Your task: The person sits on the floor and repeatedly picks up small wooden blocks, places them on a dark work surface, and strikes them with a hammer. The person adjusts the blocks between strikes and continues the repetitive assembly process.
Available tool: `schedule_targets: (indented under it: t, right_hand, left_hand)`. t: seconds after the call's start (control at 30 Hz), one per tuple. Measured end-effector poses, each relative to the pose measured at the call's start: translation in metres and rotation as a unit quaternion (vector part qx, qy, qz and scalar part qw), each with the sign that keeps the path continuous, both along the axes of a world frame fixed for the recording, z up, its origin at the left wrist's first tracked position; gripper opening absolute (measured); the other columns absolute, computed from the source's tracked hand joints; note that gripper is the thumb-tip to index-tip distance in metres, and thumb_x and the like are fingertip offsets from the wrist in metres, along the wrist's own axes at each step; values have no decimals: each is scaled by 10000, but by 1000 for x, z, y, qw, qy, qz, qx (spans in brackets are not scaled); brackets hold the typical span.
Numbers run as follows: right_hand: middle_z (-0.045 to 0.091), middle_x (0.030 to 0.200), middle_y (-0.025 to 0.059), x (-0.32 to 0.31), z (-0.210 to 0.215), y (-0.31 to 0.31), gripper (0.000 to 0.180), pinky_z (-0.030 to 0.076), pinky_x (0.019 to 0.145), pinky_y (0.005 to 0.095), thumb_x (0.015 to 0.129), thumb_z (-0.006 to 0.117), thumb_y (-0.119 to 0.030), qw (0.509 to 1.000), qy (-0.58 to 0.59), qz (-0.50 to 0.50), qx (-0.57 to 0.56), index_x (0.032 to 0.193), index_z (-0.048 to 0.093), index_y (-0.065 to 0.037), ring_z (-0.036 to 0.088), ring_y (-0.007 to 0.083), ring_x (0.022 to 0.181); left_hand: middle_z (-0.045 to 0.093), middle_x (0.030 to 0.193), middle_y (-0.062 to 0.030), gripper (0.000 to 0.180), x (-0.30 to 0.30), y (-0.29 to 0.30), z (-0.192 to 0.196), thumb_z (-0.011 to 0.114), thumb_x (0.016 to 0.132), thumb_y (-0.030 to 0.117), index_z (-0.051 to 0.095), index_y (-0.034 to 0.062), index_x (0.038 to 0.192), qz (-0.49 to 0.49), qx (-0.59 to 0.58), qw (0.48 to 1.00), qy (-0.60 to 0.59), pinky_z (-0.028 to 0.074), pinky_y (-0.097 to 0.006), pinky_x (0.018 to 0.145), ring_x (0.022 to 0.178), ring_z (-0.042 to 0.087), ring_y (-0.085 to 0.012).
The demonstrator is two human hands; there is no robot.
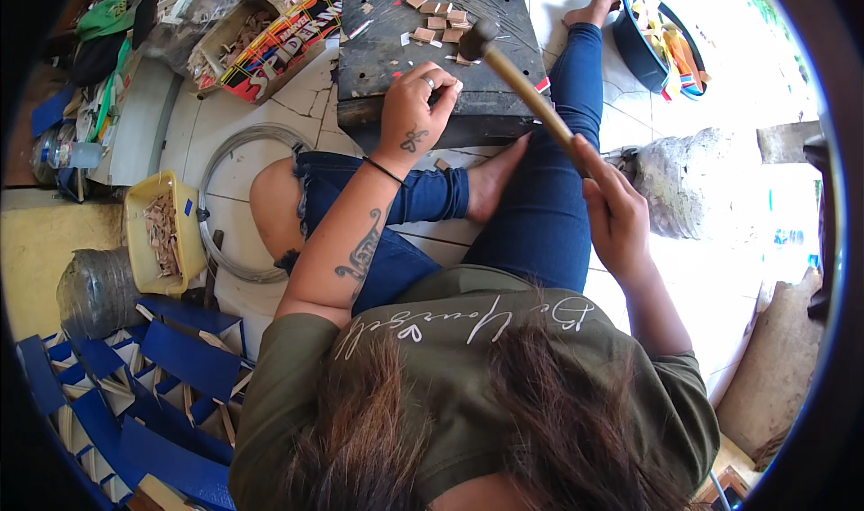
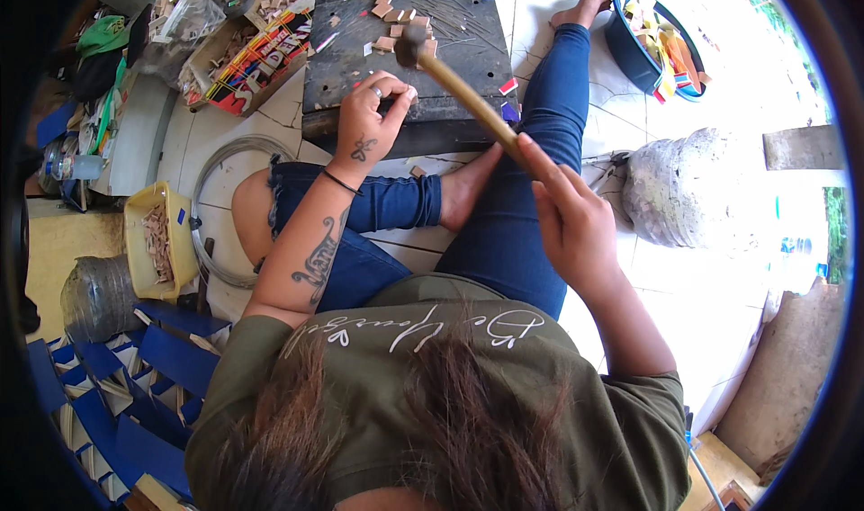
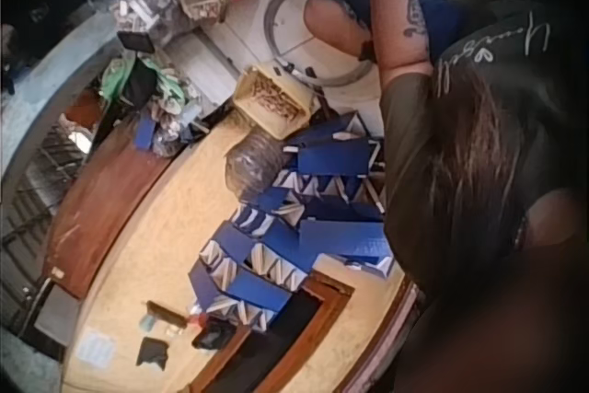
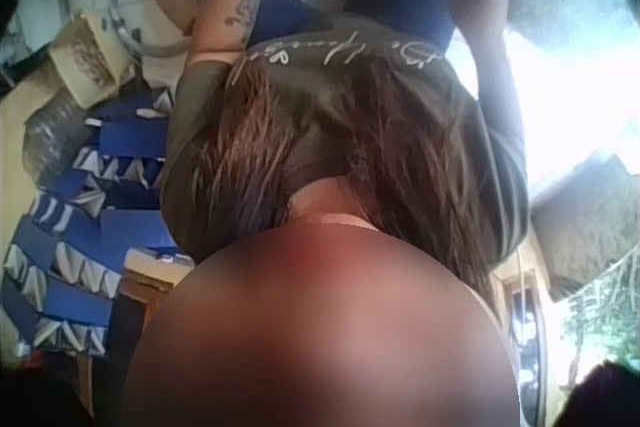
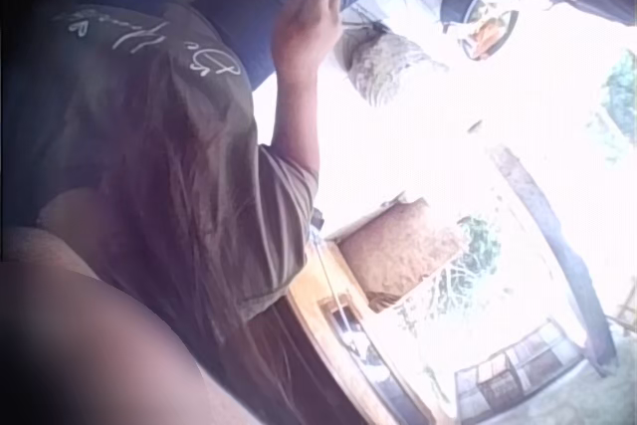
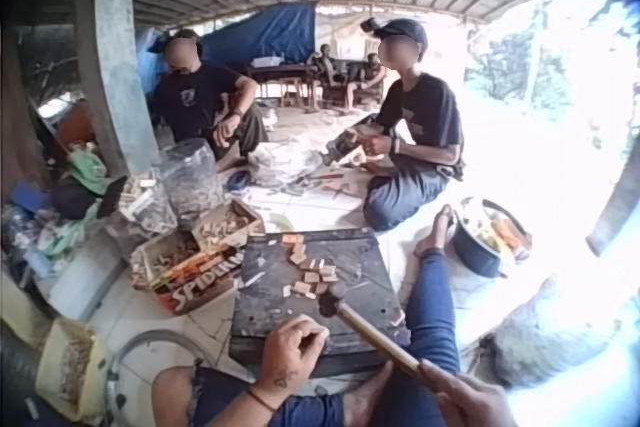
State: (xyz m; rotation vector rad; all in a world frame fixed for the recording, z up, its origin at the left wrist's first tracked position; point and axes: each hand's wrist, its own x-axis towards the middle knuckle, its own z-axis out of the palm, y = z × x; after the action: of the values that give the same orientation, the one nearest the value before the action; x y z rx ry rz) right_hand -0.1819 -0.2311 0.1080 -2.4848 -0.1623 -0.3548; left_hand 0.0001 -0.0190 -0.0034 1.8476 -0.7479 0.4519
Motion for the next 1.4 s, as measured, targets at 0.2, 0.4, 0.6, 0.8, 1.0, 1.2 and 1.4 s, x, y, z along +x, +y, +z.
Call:
schedule_targets:
  t: [0.2, 0.4, 0.6, 0.8, 1.0, 1.2, 1.4]
  right_hand:
    - [666, 966, 152, 0, 0, -2, 463, 524, 701, 332, 941, 531, -13, 1000, -5, 6, -7, 1390, 538, -129, 664, 258, 754]
    - [673, 1102, 191, 12, -7, -10, 426, 510, 844, 352, 952, 534, -40, 996, 55, -14, 71, 1373, 542, -107, 686, 302, 1004]
    - [633, 1027, 155, 94, -40, -30, 403, 517, 780, 388, 940, 556, -125, 992, -12, -119, -32, 1343, 558, -148, 656, 327, 893]
    - [592, 1054, 135, 159, -84, -22, 381, 504, 767, 457, 935, 548, -174, 978, -8, -162, -130, 1316, 559, -195, 625, 365, 919]
    - [628, 1068, 100, 148, -62, 3, 321, 436, 890, 419, 852, 686, -244, 966, -175, -104, -157, 1142, 657, -112, 608, 317, 993]
    - [695, 878, 83, 153, -31, 39, 214, 486, 707, 305, 807, 763, -157, 985, -8, 102, 142, 953, 708, -9, 633, 181, 793]
    - [682, 781, 18, 160, -39, 49, 169, 449, 646, 214, 858, 750, -124, 914, 64, 67, 395, 911, 704, 29, 566, 52, 714]
  left_hand:
    - [640, 758, -74, 99, 0, 1, 1, 684, 846, 61, 615, 35, 779, 5, 11, 1000, -11, 473, -324, 668, 685, 645, -230]
    - [613, 743, -73, 109, -2, 0, 1, 688, 827, 97, 616, 55, 757, 11, 4, 1000, 29, 449, -376, 660, 695, 612, -269]
    - [663, 762, -64, 93, -4, -2, 4, 686, 846, 123, 659, 54, 789, 33, -3, 999, 37, 468, -357, 675, 657, 620, -232]
    - [713, 799, -112, 104, -6, 8, 22, 715, 851, 106, 715, 2, 861, 37, 12, 994, 106, 518, -296, 683, 720, 680, -184]
    - [715, 799, -107, 108, -12, 16, 43, 725, 839, 106, 716, -2, 840, 19, 62, 989, 129, 516, -292, 681, 719, 677, -173]
    - [701, 772, -82, 140, -17, 13, 51, 715, 853, 124, 698, -14, 843, -40, 74, 980, 179, 498, -266, 729, 715, 659, -148]
    - [629, 756, -42, 232, -22, 6, 40, 525, 1012, 183, 647, -9, 968, -189, -191, 890, 368, 486, -250, 734, 718, 610, -117]
